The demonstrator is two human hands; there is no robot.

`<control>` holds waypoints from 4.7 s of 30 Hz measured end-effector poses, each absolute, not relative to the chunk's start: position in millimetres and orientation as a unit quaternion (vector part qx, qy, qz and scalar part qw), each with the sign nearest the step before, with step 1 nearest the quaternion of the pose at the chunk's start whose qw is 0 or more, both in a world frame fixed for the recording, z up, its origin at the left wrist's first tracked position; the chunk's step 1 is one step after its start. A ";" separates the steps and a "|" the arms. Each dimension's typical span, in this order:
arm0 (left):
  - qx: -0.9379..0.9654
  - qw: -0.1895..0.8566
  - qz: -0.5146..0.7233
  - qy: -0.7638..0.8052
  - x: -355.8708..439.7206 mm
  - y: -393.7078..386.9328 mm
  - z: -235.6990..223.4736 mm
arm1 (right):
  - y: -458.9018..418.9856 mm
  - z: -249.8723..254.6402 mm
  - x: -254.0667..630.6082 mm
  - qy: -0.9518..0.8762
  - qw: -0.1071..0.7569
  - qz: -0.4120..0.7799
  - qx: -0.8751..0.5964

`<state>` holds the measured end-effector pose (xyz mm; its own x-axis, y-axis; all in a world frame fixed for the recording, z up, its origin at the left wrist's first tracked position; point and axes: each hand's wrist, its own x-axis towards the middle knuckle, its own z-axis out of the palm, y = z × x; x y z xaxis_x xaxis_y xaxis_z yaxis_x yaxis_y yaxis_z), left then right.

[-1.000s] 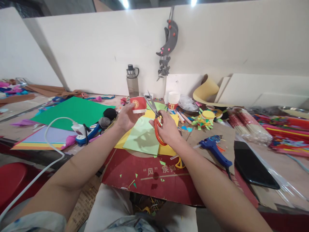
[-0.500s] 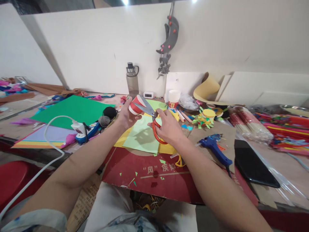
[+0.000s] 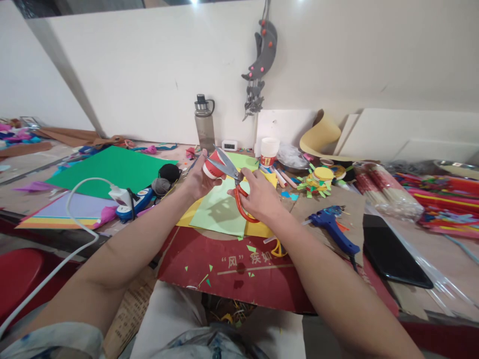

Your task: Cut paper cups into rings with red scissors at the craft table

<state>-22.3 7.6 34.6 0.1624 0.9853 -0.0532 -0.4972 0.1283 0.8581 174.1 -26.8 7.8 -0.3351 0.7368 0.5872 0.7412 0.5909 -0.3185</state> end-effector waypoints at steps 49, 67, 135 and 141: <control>0.380 0.642 0.595 0.299 -29.4 9.4 37.7 | -25.6 10.7 177.5 -0.831 0.354 0.026 -0.428; 0.379 0.629 0.629 0.255 -26.8 7.7 35.5 | -21.8 7.2 176.8 -0.805 0.374 0.044 -0.458; 0.387 0.517 0.706 0.292 -42.2 35.4 15.0 | -48.3 27.4 161.4 -0.695 0.355 0.401 -0.480; 0.402 0.522 0.675 0.332 -44.2 30.6 16.6 | -48.3 27.6 162.0 -0.703 0.349 0.388 -0.484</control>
